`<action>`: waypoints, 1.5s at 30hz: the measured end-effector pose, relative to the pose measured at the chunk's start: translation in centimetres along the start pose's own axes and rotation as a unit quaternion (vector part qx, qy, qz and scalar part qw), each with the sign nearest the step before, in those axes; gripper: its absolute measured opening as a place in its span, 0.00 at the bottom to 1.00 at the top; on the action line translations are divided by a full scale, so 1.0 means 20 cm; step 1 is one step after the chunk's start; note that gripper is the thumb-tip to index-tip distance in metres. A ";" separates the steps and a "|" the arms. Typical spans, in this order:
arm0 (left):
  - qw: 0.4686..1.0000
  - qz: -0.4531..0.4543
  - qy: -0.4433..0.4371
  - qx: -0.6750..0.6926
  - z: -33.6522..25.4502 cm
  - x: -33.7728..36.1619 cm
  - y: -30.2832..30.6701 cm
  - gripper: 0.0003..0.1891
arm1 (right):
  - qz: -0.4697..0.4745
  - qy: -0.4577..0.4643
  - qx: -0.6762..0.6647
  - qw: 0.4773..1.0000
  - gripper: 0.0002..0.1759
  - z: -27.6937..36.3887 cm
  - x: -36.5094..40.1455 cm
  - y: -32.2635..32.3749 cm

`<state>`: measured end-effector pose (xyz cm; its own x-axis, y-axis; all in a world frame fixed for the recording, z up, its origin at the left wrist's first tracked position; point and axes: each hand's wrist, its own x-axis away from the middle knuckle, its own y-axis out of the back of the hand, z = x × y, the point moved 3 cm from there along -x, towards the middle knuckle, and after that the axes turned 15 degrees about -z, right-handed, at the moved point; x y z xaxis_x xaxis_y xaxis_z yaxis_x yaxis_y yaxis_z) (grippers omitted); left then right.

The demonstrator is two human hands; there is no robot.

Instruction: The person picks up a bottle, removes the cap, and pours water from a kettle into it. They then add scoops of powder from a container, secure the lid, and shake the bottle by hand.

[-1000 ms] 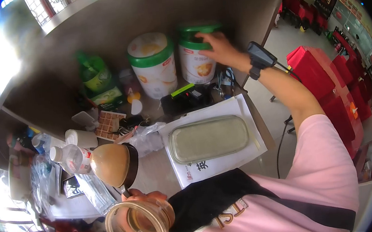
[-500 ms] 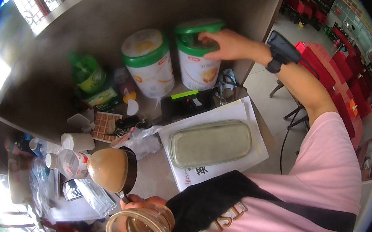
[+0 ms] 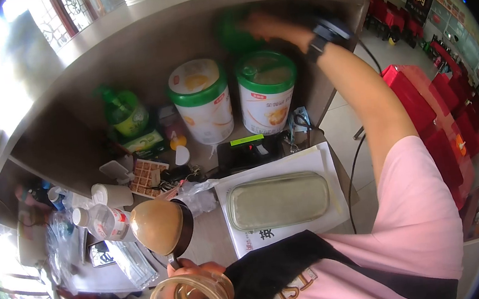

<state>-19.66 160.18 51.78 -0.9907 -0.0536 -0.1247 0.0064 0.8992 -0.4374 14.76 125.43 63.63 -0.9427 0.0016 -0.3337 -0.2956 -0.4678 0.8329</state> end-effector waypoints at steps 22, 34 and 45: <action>0.999 0.024 0.007 -0.027 0.02 -0.06 -0.03 0.27 | 0.116 0.280 0.257 0.918 0.10 -0.03 0.39 0.01; 0.999 0.031 -0.010 -0.043 0.00 -0.05 0.01 0.27 | 0.247 0.194 0.201 0.928 0.09 -0.01 0.31 -0.23; 0.997 0.046 -0.030 -0.060 -0.03 -0.04 -0.03 0.27 | 0.239 -0.122 -0.246 0.931 0.08 -0.12 0.30 -0.08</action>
<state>-18.92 159.96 52.61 -0.9767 0.0093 -0.2143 0.0774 0.9471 -0.3114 9.94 123.97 59.25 -0.9732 -0.1377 0.1842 0.2171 -0.8144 0.5381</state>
